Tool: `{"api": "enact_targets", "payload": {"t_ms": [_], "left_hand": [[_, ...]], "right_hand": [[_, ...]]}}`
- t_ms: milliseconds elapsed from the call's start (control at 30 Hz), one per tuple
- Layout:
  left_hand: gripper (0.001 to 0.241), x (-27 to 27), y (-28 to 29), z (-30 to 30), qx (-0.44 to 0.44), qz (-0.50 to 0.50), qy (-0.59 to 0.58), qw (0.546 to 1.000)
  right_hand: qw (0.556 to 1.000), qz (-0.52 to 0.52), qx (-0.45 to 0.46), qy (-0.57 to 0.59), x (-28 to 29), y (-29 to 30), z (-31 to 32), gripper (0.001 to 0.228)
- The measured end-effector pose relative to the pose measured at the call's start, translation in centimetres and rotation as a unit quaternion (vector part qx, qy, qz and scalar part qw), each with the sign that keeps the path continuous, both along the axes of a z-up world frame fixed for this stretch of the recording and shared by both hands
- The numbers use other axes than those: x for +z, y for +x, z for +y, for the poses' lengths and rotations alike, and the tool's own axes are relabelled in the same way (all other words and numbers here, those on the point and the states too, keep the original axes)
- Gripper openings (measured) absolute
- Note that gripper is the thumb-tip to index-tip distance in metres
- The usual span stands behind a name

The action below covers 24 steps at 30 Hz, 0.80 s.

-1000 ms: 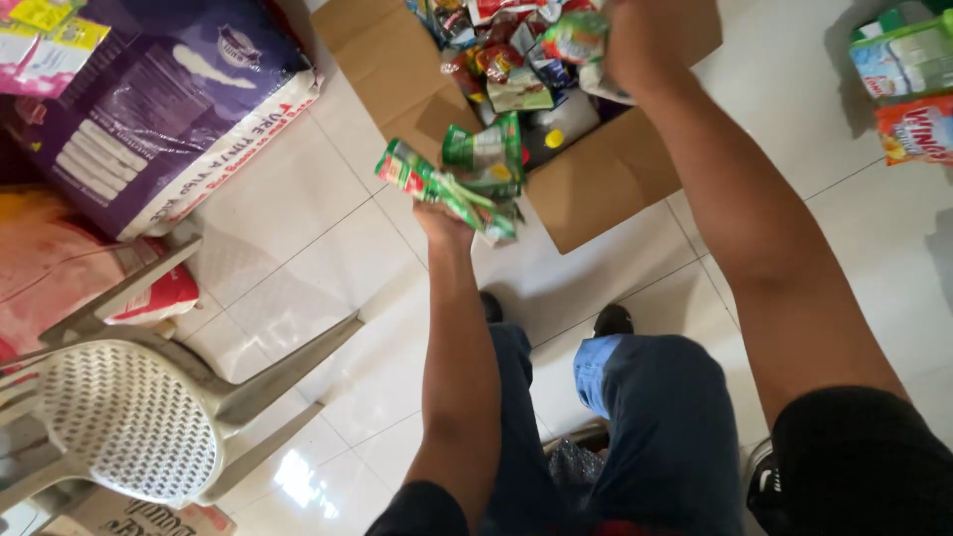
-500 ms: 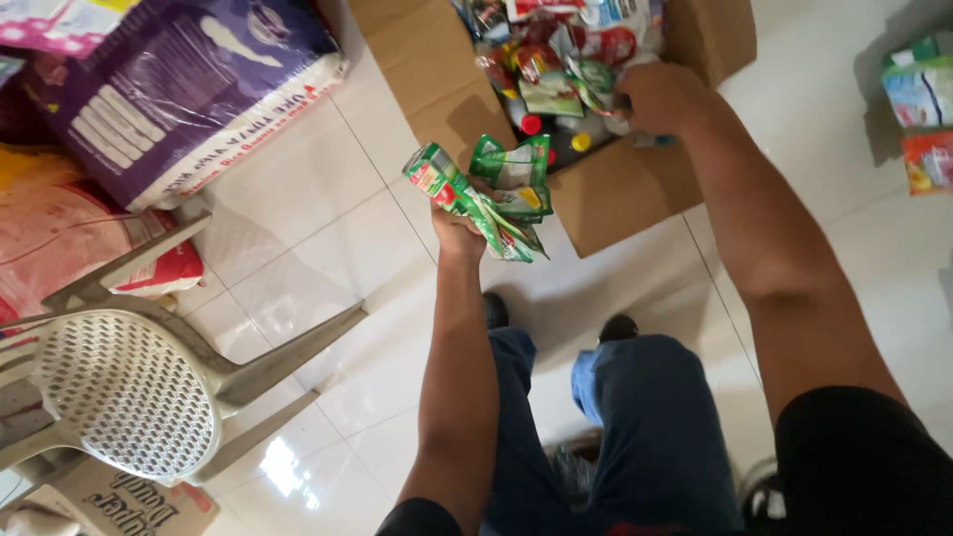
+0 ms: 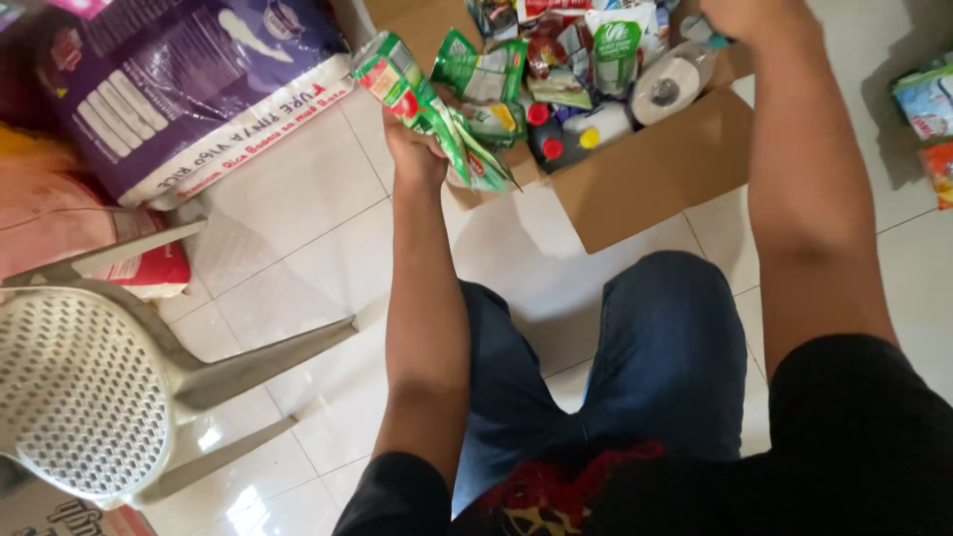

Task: Cleaning a packet of pineapple chunks with a cloth and restocking it on a grocery shelf.

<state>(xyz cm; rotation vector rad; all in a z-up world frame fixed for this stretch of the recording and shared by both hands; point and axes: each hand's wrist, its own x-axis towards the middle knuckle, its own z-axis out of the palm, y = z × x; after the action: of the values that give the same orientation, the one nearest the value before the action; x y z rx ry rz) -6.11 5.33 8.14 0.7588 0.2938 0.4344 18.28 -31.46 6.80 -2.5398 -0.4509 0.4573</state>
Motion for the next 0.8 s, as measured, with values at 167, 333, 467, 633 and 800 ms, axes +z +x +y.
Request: {"api": "enact_targets", "payload": {"t_ms": [167,333,467,633,800], "left_hand": [[0.024,-2.3,0.6,1.1,-0.013,-0.005,0.004,1.000],[0.068,-2.1,-0.1,0.3,-0.009,0.019,-0.004,1.000],[0.049,0.1,0.5,-1.3,-0.030,-0.046,0.034,0.998],[0.050,-0.1,1.0,-1.9,-0.049,-0.075,0.010,0.996],[0.058,0.4,1.3,-2.0,-0.058,-0.072,0.004,0.996]], "right_hand": [[0.984,-0.074,0.158,-0.031,1.5,0.3,1.6,0.050],[0.969,-0.121,0.192,-0.102,-8.2,-0.8,5.3,0.050],[0.946,-0.118,0.219,-0.210,-16.9,-2.1,6.4,0.033],[0.987,-0.060,0.139,-0.058,-17.7,-2.1,3.2,0.039],[0.982,-0.059,0.100,0.151,-8.7,-4.0,1.0,0.021]]}}
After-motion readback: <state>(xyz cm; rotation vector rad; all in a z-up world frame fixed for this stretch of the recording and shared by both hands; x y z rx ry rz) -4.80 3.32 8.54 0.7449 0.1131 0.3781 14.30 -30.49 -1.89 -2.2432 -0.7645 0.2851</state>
